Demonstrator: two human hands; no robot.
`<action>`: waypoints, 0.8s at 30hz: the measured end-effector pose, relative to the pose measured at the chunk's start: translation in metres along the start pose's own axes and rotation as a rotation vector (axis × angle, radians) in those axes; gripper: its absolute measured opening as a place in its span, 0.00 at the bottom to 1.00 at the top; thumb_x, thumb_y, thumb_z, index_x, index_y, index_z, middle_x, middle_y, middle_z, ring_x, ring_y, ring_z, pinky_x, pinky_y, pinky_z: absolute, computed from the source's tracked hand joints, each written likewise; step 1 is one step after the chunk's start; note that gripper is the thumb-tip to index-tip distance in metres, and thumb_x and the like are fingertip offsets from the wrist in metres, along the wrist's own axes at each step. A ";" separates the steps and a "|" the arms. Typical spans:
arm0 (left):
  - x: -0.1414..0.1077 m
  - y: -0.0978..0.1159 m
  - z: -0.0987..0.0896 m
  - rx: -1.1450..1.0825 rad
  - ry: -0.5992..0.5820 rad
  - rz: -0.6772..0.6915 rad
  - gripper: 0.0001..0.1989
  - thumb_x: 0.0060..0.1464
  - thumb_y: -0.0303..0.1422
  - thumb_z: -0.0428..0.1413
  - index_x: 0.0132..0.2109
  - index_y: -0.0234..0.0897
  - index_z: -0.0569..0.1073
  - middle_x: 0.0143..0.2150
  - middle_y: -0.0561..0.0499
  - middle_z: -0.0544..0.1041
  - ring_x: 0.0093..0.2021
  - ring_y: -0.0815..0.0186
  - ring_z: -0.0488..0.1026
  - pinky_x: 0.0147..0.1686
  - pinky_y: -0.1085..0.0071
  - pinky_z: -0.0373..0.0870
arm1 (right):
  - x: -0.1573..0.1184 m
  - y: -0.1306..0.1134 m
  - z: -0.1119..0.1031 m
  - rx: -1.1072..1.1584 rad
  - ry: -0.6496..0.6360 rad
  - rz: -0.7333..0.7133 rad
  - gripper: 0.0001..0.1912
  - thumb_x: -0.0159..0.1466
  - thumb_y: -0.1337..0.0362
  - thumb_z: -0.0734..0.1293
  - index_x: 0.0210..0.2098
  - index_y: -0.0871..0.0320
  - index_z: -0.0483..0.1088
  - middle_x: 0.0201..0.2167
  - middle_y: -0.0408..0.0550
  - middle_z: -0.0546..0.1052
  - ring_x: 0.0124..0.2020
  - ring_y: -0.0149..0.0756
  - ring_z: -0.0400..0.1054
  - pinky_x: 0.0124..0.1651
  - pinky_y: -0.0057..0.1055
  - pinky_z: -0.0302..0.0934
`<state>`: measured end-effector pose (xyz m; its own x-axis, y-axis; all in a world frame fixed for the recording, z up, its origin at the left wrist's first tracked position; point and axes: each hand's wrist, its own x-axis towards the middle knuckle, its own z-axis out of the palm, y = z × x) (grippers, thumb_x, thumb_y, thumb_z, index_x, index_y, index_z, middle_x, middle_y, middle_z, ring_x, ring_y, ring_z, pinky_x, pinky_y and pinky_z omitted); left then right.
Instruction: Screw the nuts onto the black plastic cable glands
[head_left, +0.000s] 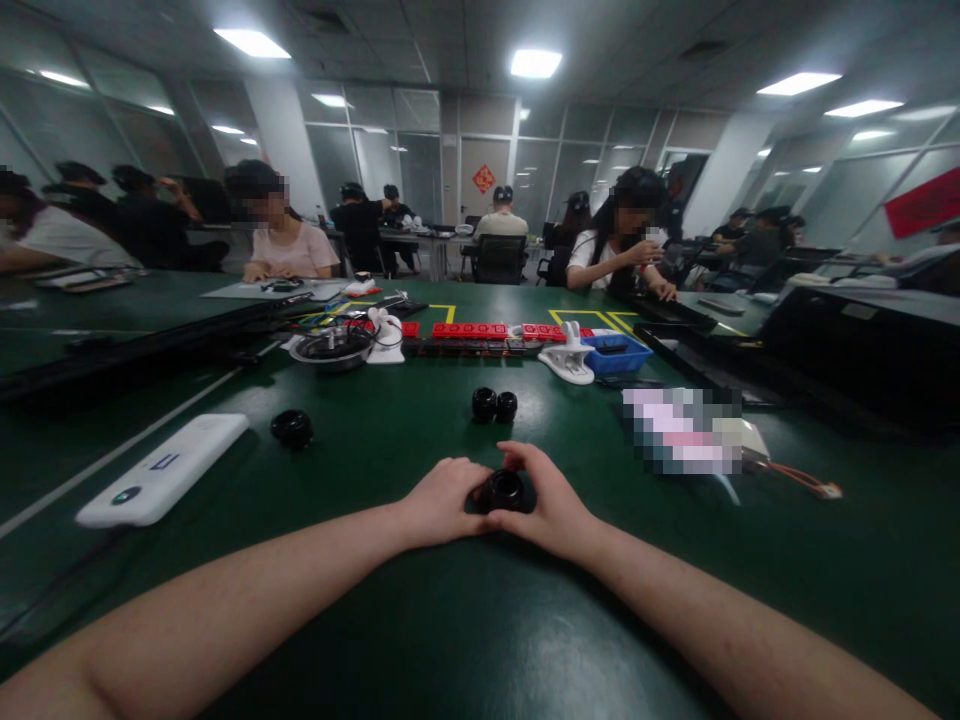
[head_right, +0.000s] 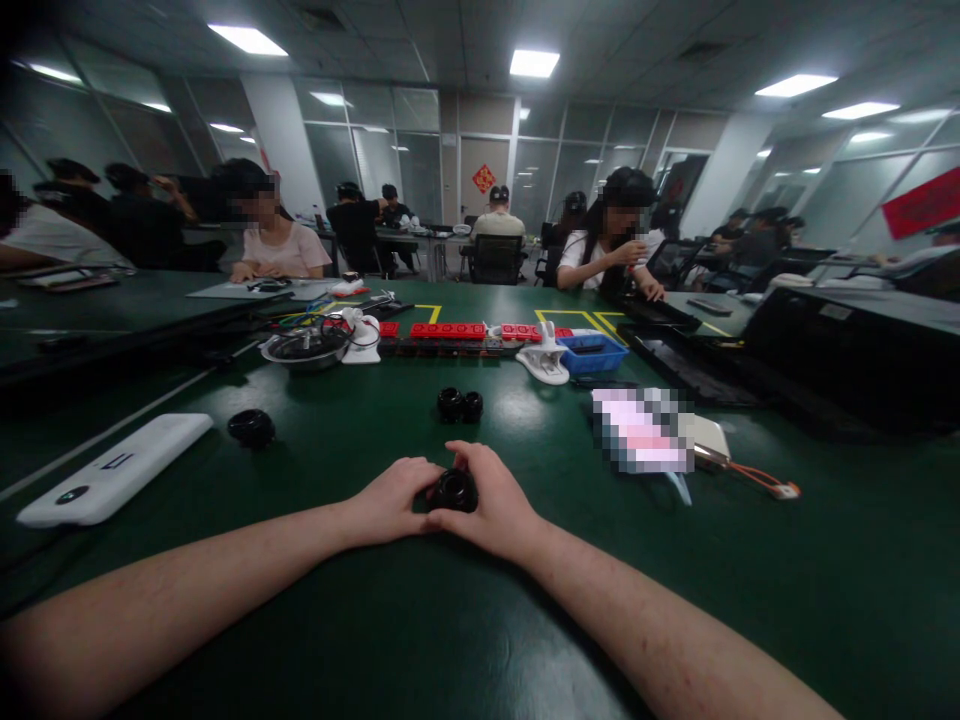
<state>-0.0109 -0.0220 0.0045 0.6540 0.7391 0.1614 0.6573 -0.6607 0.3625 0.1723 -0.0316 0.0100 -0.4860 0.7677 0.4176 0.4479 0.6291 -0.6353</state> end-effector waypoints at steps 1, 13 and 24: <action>0.000 0.000 0.000 0.000 0.001 -0.003 0.15 0.46 0.45 0.54 0.34 0.37 0.67 0.29 0.54 0.69 0.31 0.64 0.66 0.32 0.70 0.59 | 0.000 0.000 0.000 0.006 -0.008 -0.011 0.30 0.50 0.64 0.68 0.51 0.57 0.55 0.39 0.50 0.66 0.41 0.41 0.63 0.46 0.41 0.59; 0.000 0.001 -0.001 -0.006 0.006 0.002 0.14 0.47 0.45 0.54 0.31 0.37 0.65 0.28 0.54 0.68 0.30 0.65 0.66 0.31 0.70 0.58 | -0.001 0.001 0.002 -0.024 0.012 0.019 0.34 0.50 0.63 0.69 0.53 0.58 0.52 0.40 0.51 0.66 0.42 0.41 0.63 0.46 0.41 0.59; -0.001 0.000 -0.001 -0.005 0.007 0.002 0.16 0.46 0.45 0.55 0.30 0.36 0.65 0.29 0.54 0.68 0.30 0.65 0.65 0.31 0.70 0.59 | -0.003 -0.002 -0.002 -0.027 -0.065 -0.096 0.37 0.52 0.65 0.66 0.57 0.58 0.47 0.50 0.55 0.63 0.50 0.44 0.59 0.52 0.43 0.55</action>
<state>-0.0117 -0.0222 0.0049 0.6526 0.7388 0.1682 0.6544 -0.6615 0.3663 0.1743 -0.0345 0.0112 -0.5749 0.6946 0.4324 0.4162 0.7033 -0.5763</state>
